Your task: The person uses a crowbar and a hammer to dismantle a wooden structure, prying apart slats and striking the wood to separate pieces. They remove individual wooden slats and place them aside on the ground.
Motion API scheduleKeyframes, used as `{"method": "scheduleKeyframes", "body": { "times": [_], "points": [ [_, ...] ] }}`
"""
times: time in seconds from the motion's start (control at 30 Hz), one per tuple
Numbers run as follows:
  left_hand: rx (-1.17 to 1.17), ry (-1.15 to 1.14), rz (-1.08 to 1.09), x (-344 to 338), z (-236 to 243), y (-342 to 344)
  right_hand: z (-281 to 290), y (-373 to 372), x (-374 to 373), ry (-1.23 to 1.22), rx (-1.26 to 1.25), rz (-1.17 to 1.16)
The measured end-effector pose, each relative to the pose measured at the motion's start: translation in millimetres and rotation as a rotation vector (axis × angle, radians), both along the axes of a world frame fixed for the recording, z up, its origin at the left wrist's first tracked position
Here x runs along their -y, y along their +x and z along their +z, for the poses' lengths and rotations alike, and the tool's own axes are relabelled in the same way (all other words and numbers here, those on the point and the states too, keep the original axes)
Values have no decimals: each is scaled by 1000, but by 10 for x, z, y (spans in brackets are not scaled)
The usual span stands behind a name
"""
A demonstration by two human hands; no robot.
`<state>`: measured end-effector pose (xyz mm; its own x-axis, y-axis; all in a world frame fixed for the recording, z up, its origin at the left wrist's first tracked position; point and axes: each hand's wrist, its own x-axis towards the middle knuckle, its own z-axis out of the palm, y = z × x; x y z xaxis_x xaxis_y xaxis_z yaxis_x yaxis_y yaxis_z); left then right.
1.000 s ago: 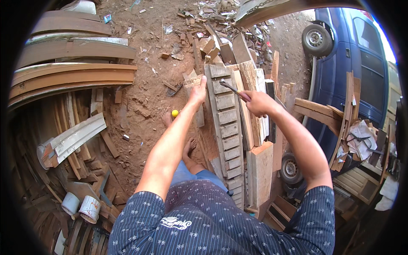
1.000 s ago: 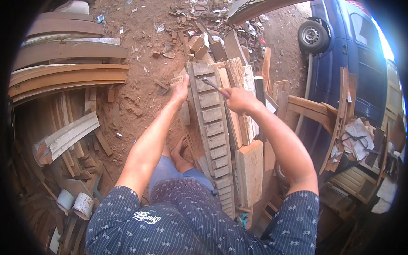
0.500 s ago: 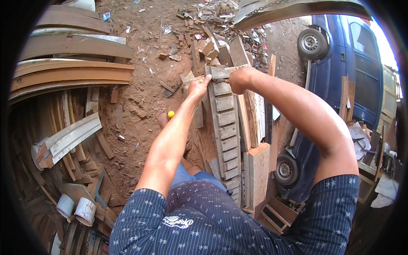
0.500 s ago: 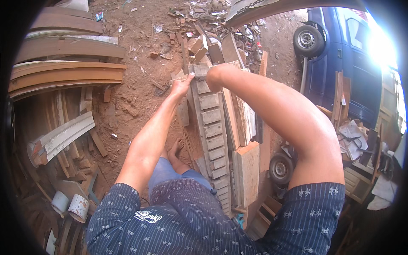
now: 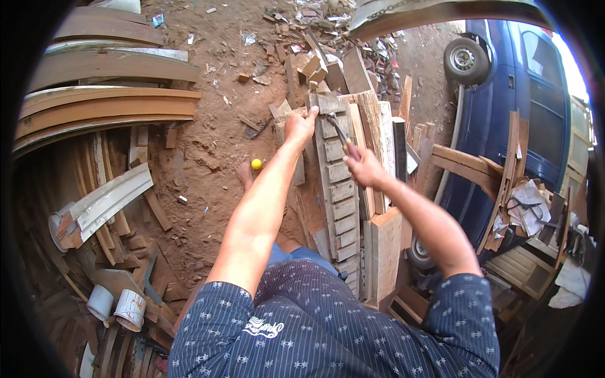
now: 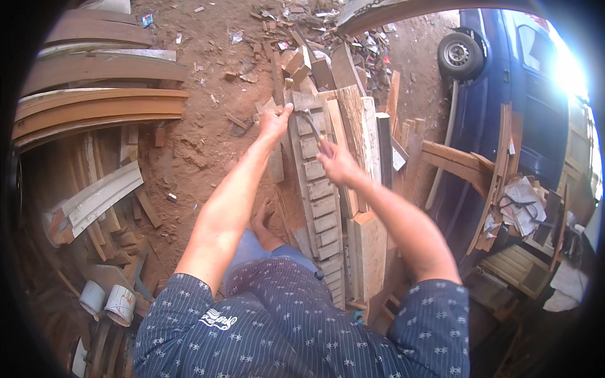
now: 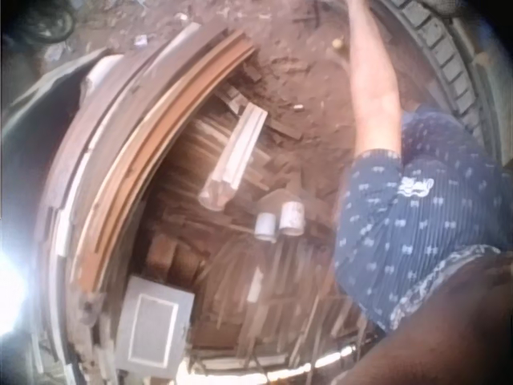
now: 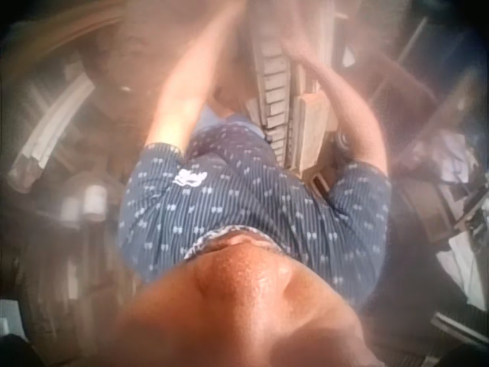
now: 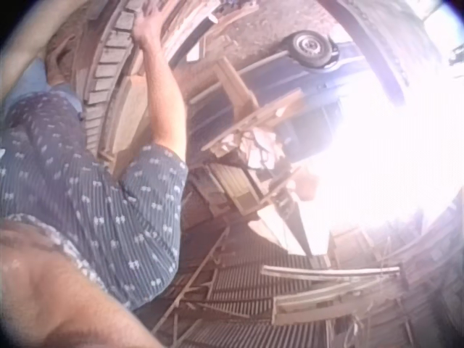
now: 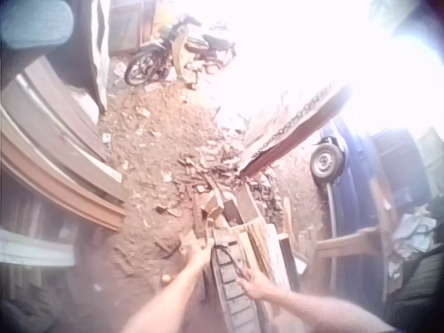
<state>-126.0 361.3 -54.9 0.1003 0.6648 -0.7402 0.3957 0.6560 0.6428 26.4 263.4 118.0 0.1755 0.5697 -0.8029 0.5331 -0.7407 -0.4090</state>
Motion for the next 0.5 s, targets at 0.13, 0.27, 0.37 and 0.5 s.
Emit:
{"method": "scheduleKeyframes", "body": {
  "times": [0.13, 0.27, 0.37, 0.5],
  "points": [
    [124, 293, 132, 104, -172, 25, -616, 255, 1194, 366, 173, 387],
    [106, 56, -44, 115, -32, -108, -125, -110, 989, 247, -75, -348],
    [175, -62, 232, 163, 11, -95, 70, 67, 728, 511, 186, -44],
    [1025, -242, 661, 157, 186, -196, 484, -126, 535, 630, 306, 74]
  ]
}}
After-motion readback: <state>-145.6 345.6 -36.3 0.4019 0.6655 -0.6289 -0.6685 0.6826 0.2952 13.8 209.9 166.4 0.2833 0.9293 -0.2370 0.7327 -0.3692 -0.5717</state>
